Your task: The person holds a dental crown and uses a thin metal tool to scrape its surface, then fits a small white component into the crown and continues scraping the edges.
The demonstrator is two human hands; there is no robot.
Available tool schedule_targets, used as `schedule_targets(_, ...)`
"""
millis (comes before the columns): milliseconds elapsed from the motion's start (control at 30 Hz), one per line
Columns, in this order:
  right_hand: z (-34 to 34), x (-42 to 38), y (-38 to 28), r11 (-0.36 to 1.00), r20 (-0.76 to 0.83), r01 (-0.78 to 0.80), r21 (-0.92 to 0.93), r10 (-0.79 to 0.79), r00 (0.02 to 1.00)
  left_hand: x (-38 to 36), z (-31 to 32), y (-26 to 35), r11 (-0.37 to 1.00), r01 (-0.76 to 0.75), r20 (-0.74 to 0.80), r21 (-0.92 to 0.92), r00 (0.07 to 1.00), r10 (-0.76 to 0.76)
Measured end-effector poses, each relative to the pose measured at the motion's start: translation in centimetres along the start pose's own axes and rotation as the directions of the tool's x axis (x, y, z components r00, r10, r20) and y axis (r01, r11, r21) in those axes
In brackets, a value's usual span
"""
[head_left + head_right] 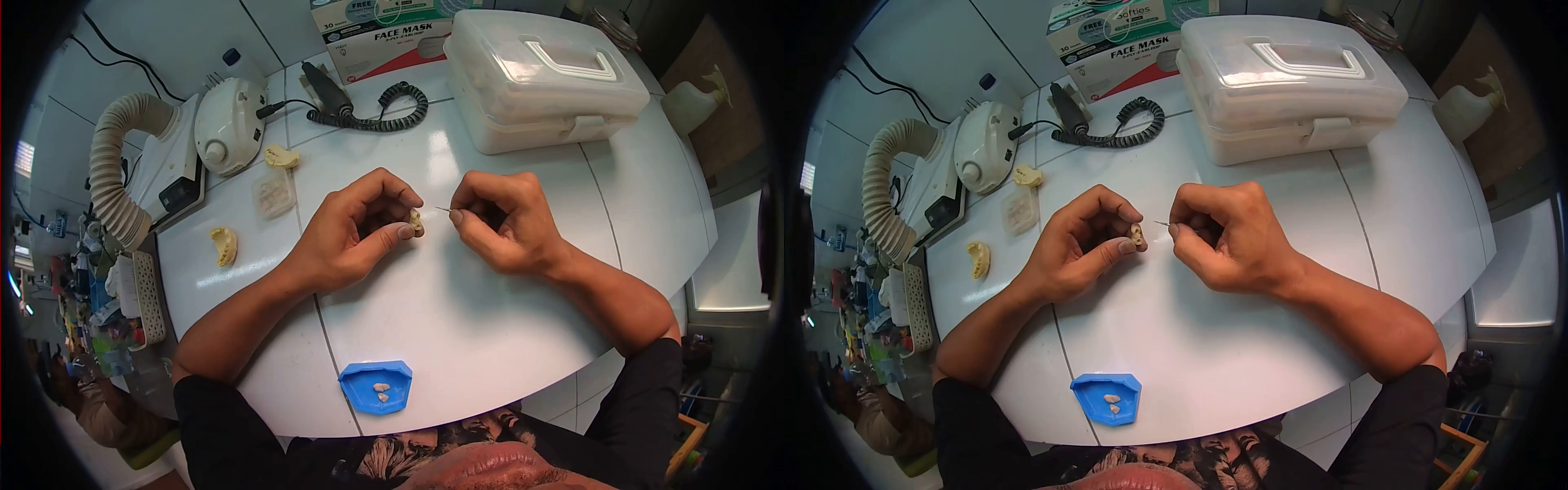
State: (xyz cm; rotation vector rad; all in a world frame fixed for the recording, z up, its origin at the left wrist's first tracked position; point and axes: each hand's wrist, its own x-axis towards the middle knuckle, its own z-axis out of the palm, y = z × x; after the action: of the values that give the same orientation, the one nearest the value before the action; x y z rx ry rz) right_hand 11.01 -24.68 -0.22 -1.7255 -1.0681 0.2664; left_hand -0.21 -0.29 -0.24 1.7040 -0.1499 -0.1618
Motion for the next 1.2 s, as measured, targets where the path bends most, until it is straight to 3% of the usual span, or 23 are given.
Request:
schedule_targets(167,0.4,-0.2,-0.5,0.982,0.04,0.091,-0.163,-0.086,0.996,0.1,0.0,-0.5,0.999,-0.041,-0.01,-0.027,0.999,0.041)
schedule_targets(1200,0.5,-0.1,-0.3,0.981,0.076,0.086,-0.176,-0.074,0.994,0.2,0.0,0.6,0.976,-0.036,0.005,0.214,0.999,0.036)
